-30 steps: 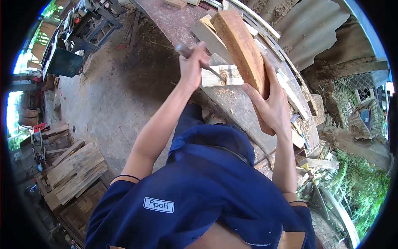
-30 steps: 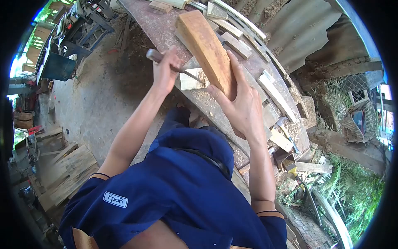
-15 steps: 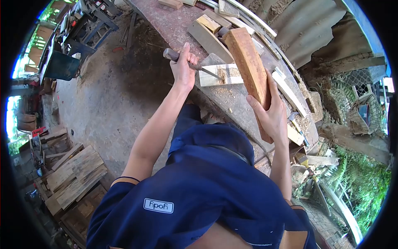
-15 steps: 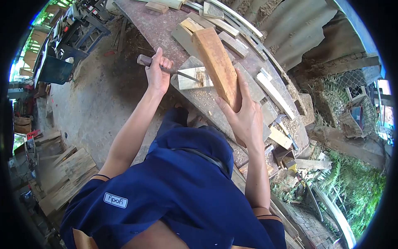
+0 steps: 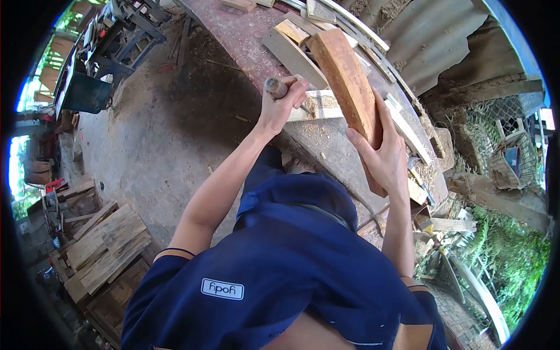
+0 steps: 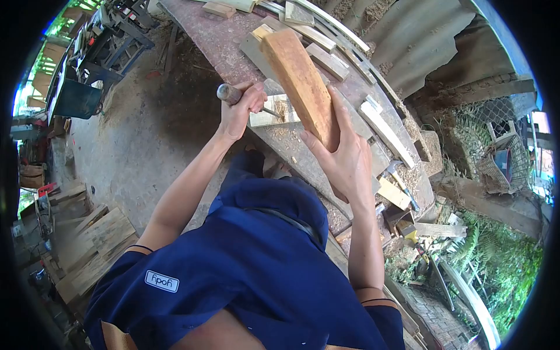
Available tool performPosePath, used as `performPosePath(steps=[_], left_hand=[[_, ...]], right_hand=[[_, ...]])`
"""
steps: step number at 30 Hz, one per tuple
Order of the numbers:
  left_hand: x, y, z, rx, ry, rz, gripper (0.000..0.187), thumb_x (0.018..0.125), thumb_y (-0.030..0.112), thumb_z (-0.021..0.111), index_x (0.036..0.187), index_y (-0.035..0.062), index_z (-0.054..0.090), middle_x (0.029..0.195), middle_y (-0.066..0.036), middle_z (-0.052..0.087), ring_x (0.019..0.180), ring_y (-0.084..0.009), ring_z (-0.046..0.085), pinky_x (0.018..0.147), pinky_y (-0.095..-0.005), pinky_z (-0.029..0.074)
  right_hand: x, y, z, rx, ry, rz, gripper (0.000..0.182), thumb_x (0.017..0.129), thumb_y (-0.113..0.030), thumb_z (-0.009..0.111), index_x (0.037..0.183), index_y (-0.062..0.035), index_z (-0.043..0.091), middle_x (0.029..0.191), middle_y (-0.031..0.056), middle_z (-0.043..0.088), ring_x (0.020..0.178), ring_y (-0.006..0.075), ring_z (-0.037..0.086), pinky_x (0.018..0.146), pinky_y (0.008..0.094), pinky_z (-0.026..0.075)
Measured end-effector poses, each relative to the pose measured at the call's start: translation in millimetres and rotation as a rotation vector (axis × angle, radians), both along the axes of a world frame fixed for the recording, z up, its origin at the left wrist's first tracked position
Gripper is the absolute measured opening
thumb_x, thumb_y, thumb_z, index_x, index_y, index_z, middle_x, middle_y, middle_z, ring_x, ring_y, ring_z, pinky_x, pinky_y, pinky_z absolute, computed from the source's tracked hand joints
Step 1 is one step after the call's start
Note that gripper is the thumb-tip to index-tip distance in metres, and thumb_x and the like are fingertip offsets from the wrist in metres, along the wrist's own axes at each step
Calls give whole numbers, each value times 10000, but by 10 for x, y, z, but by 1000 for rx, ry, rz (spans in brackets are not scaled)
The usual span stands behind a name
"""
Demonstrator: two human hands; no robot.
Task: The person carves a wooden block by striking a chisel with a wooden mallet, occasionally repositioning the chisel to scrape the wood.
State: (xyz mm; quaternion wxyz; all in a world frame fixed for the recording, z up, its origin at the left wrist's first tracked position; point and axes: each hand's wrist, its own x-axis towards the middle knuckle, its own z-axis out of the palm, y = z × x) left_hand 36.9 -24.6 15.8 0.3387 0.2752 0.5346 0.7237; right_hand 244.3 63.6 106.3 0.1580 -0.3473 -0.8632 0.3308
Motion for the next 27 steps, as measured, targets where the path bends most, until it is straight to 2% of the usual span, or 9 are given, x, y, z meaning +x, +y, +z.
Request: performPosePath(steps=[5, 8, 11, 13, 15, 17, 20, 23, 27], left_hand=[[119, 81, 57, -50, 17, -9, 349, 932, 178, 641, 626, 66, 515, 586, 55, 454, 569, -34, 390, 516, -239, 296], [176, 110, 20, 182, 109, 67, 227, 915, 173, 672, 742, 40, 609, 673, 39, 549, 611, -39, 497, 550, -235, 394], [314, 130, -5, 147, 178, 248, 134, 911, 93, 640, 1002, -3, 663, 871, -31, 699, 813, -119, 666, 743, -267, 529], [193, 166, -83, 252, 62, 167, 175, 909, 75, 637, 1061, -11, 643, 986, -48, 697, 904, -127, 664, 808, -278, 528], [149, 78, -193, 79, 52, 2, 235, 907, 103, 667, 1106, -15, 624, 1048, -57, 690, 955, -124, 656, 828, -284, 522], [178, 167, -374, 104, 31, 2, 229, 904, 95, 663, 1103, -14, 631, 1037, -56, 694, 950, -124, 659, 811, -287, 528], [289, 314, -592, 174, -227, 221, 197, 911, 91, 641, 1067, -28, 642, 1019, -71, 701, 901, -115, 659, 768, -287, 526], [221, 129, -5, 275, 140, 257, 171, 925, 125, 633, 1018, -16, 653, 920, -45, 696, 821, -107, 654, 710, -286, 520], [-63, 114, -277, 188, -129, 283, 293, 943, 179, 638, 686, 72, 550, 592, 32, 529, 520, -50, 460, 505, -224, 360]], right_hand=[[-220, -28, 423, -3, 296, 104, 812, 794, -327, 750, 1494, -151, 379, 1190, 214, 666, 1070, 365, 670, 922, 438, 517], [-380, -81, 532, 157, 500, 231, 842, 771, -304, 751, 1495, -112, 365, 1174, 247, 660, 983, 365, 699, 859, 434, 558], [-425, -17, 537, 186, -166, 356, 825, 761, -307, 751, 1493, -193, 386, 922, 214, 705, 747, 364, 698, 677, 429, 558], [-482, 0, 628, 163, -278, 364, 813, 790, -286, 760, 1500, -193, 373, 951, 201, 712, 824, 350, 718, 774, 418, 567], [-451, -49, 531, 199, 252, 312, 788, 769, -340, 738, 1478, -231, 411, 755, 159, 683, 674, 349, 681, 621, 433, 528], [-469, -115, 574, 133, 310, 284, 799, 772, -325, 760, 1485, -245, 409, 782, 171, 687, 668, 341, 676, 646, 405, 535], [-495, -86, 587, 185, -214, 388, 807, 783, -321, 738, 1501, -238, 379, 946, 189, 726, 741, 321, 715, 778, 393, 578], [-428, -11, 424, 58, -89, 319, 826, 776, -365, 737, 1505, -242, 370, 932, 192, 726, 721, 333, 713, 769, 434, 571], [-276, 38, 144, -45, 63, 141, 851, 781, -390, 718, 1512, -169, 342, 1142, 234, 676, 1028, 392, 671, 904, 449, 514]])
